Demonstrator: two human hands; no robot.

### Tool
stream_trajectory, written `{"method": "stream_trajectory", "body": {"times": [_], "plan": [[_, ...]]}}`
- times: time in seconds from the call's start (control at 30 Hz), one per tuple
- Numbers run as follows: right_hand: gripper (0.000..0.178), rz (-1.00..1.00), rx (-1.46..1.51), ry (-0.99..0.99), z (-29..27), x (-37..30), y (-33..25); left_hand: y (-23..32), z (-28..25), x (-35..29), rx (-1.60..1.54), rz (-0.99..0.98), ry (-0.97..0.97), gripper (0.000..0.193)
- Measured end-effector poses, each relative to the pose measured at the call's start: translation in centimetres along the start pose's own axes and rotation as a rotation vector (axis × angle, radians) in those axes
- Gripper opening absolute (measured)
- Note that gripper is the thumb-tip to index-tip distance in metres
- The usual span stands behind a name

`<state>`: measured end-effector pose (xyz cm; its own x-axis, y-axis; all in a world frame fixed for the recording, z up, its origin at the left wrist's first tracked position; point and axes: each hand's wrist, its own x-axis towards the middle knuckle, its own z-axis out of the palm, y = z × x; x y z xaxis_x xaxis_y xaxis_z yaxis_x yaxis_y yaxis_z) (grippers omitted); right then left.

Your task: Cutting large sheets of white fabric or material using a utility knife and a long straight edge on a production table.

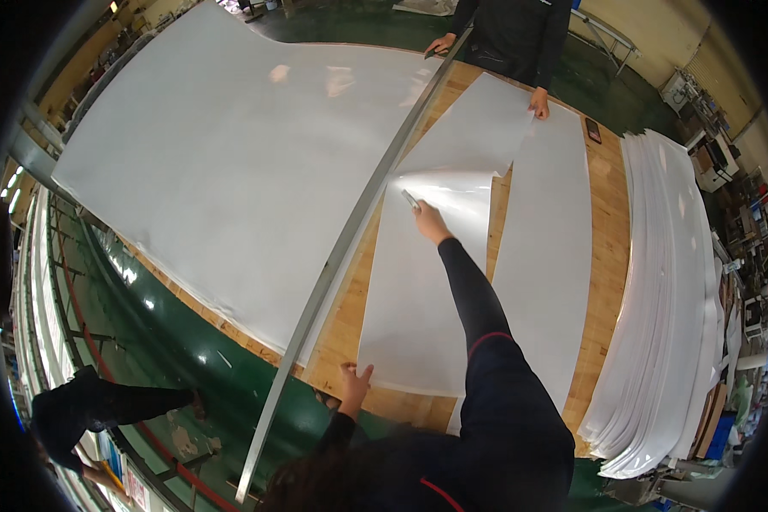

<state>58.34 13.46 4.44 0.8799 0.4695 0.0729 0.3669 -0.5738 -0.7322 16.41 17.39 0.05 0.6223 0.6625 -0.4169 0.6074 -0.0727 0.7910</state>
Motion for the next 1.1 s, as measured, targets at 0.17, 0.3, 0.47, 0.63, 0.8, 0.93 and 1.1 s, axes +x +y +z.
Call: {"method": "stream_trajectory", "body": {"times": [0.17,0.3,0.47,0.63,0.8,0.93,1.1], "plan": [[0.017,-0.259,-0.504,-0.158,0.7,9.7,-2.1,3.3,-0.8,-2.7,-0.199,0.349,-0.227,0.03],[0.015,-0.608,-0.875,-0.244,1.2,16.0,-2.9,10.2,-2.8,-4.1,0.035,0.187,-0.367,0.027],[0.018,-0.759,-1.212,-0.329,4.6,19.8,-4.2,11.7,-3.0,-3.5,0.184,0.234,-0.437,0.027],[0.018,-0.712,-1.381,-0.365,6.7,20.8,-4.7,12.7,-4.7,-2.9,0.084,0.225,-0.49,0.026],[0.02,-0.799,-1.461,-0.476,6.9,21.8,-6.2,14.5,-6.6,-2.5,0.021,0.133,-0.568,0.026],[0.02,-0.825,-1.552,-0.521,7.1,22.3,-5.3,14.6,-6.5,-2.2,0.165,0.135,-0.662,0.026],[0.019,-0.825,-1.543,-0.53,7.9,23.0,-5.7,13.6,-5.7,-2.4,0.239,0.252,-0.685,0.027]]}}
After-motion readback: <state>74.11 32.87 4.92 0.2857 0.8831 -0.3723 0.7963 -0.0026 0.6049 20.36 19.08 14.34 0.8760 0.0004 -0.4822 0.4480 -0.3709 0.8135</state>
